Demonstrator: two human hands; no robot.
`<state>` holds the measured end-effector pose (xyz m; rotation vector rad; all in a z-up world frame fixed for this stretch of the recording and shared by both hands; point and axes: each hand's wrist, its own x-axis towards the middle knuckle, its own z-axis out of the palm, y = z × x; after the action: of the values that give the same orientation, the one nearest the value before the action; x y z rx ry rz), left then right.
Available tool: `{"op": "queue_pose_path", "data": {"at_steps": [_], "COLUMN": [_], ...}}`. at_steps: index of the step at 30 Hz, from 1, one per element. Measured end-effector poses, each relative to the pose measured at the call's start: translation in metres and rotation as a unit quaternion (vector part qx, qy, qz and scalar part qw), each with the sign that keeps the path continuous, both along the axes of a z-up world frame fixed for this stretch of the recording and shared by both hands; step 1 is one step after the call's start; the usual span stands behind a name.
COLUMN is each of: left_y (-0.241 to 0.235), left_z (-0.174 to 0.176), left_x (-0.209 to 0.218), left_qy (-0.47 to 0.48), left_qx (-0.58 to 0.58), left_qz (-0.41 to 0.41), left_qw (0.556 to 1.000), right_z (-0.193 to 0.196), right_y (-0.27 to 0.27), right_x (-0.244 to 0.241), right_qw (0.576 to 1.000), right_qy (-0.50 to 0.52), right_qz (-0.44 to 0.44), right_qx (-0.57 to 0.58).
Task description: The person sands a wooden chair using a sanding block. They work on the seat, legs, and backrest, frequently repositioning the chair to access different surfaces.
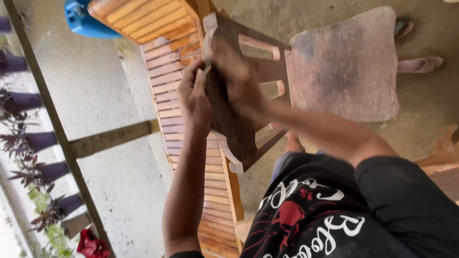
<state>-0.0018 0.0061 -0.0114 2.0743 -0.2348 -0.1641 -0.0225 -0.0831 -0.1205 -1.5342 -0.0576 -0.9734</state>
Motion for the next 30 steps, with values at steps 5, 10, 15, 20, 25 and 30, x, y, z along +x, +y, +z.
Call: {"op": "queue_pose_path", "data": {"at_steps": [5,10,15,20,25,30], "left_y": [0.014,0.006,0.022,0.03,0.009,-0.001], "left_z": [-0.024,0.0,-0.025,-0.01,0.009,0.02], "left_x": [0.009,-0.006,-0.084,-0.115,-0.035,-0.065], "left_qy": [-0.023,-0.114,-0.475,-0.361,-0.371,-0.297], "left_qx": [0.013,0.119,0.481,0.593,0.658,0.807], "left_qz": [0.013,-0.022,-0.217,-0.425,-0.349,-0.41], "left_qw": [1.0,0.986,0.705,0.581,0.554,0.304], "right_z": [-0.004,-0.016,-0.083,-0.135,-0.135,-0.115], "right_y": [0.003,-0.073,-0.119,-0.115,-0.086,-0.061], "right_x": [0.007,0.062,-0.023,-0.105,-0.143,-0.157], "right_qw": [0.995,0.984,0.921,0.725,0.729,0.772], "right_qy": [0.087,0.156,0.102,0.38,0.353,0.354], "right_qz": [0.056,0.0,0.034,0.063,0.142,0.121], "right_qx": [0.003,0.083,0.374,0.571,0.569,0.513]}}
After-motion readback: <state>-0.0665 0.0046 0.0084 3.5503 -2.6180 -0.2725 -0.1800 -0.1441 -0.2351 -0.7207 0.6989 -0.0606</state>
